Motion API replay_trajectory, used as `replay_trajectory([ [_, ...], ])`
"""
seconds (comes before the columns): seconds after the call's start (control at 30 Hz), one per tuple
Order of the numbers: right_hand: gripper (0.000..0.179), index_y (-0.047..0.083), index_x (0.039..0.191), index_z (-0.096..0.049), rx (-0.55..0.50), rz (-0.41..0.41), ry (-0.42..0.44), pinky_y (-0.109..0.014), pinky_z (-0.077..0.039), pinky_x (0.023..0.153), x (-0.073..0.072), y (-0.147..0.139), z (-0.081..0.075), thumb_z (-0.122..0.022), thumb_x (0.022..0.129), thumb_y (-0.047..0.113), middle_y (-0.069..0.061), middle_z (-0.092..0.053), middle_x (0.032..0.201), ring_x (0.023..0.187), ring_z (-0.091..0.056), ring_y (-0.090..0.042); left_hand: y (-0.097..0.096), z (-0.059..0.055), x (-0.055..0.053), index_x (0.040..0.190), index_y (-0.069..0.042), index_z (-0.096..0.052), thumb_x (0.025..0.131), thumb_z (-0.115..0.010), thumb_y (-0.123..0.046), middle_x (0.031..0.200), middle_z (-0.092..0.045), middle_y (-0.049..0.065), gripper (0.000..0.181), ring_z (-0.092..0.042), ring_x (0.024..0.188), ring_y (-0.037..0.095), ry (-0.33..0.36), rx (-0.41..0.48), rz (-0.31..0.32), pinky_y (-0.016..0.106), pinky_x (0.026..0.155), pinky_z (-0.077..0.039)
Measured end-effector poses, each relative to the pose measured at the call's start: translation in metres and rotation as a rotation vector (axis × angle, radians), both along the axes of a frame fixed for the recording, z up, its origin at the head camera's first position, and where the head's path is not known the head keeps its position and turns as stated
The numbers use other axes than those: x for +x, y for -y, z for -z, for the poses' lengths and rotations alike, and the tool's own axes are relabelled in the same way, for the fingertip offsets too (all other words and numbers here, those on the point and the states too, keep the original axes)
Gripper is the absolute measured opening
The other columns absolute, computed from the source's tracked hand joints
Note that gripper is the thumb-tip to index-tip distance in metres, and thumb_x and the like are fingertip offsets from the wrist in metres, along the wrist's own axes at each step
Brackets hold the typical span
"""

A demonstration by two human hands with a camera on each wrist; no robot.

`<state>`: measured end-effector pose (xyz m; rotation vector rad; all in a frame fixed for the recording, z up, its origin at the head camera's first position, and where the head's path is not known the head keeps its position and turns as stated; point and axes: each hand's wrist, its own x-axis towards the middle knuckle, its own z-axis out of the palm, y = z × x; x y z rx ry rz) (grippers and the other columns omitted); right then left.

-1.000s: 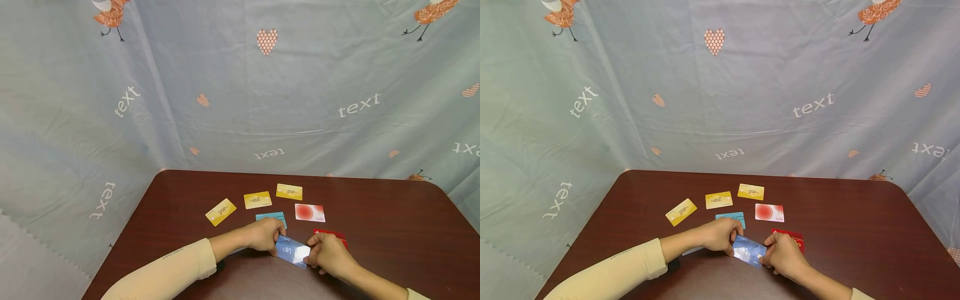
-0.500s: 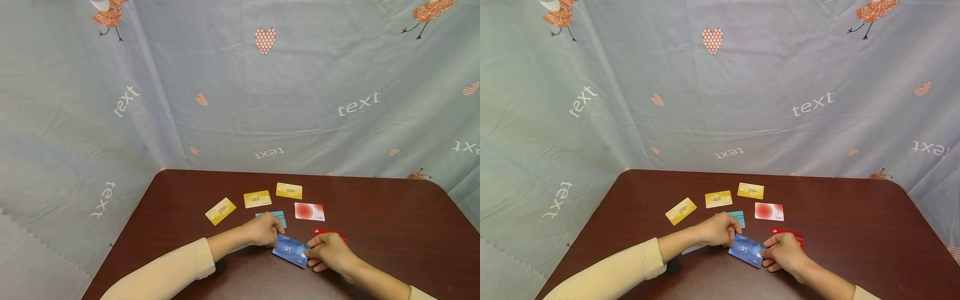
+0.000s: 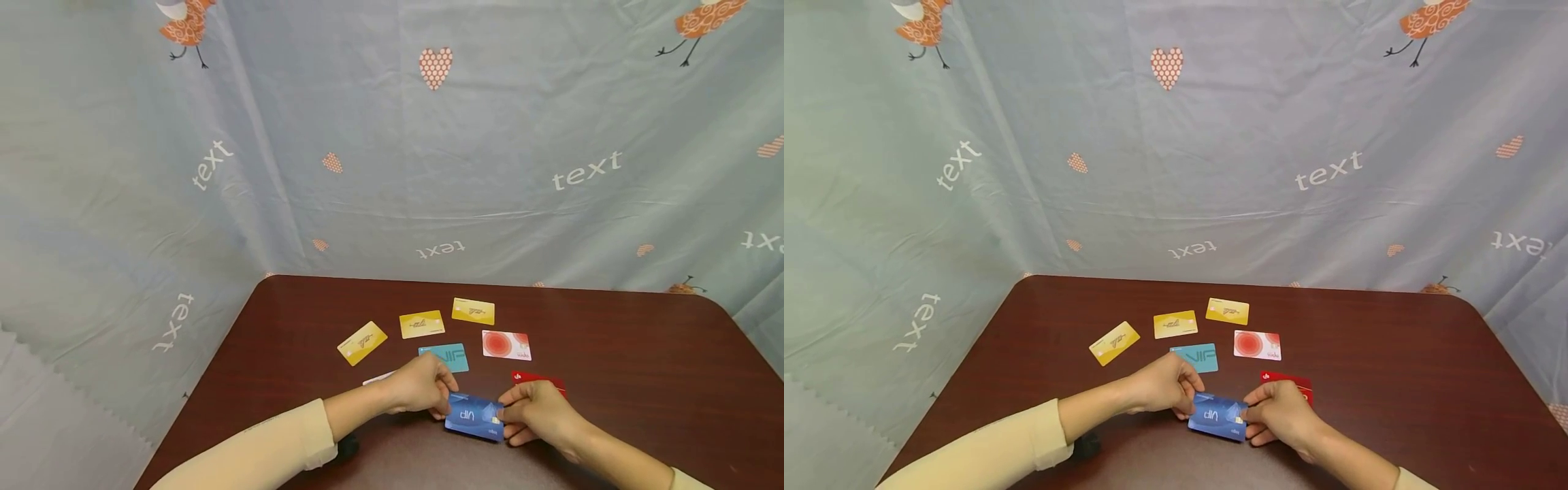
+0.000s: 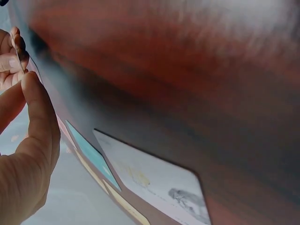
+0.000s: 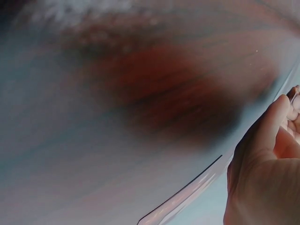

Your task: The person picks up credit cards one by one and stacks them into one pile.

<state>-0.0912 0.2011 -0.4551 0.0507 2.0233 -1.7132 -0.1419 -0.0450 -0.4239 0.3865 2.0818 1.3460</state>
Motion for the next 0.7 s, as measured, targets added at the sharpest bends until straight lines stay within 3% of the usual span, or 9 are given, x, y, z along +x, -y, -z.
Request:
replay_trajectory([
  [0.27, 0.023, -0.012, 0.111, -0.063, -0.009, -0.048, 0.008, -0.035, -0.064, 0.063, 0.005, 0.003, -0.005, -0.071, 0.093, 0.001, -0.013, -0.069, 0.081, 0.065, -0.07, -0.018, 0.008, -0.002, 0.013, 0.091, 0.004, -0.071, 0.077, -0.078, 0.02, 0.065, -0.066, 0.009, 0.023, -0.063, 0.056, 0.016, -0.032, -0.02, -0.013, 0.027, 0.055, -0.059],
  [0.7, 0.02, -0.011, 0.106, -0.064, -0.043, -0.101, 0.028, -0.032, -0.063, 0.059, 0.015, 0.007, -0.001, -0.074, 0.091, -0.003, -0.012, -0.07, 0.076, 0.062, -0.07, -0.016, 0.016, 0.003, 0.033, 0.088, 0.003, -0.071, 0.073, -0.078, 0.023, 0.064, -0.064, 0.008, 0.026, -0.06, 0.054, 0.014, -0.02, 0.004, -0.03, 0.024, 0.051, -0.055],
])
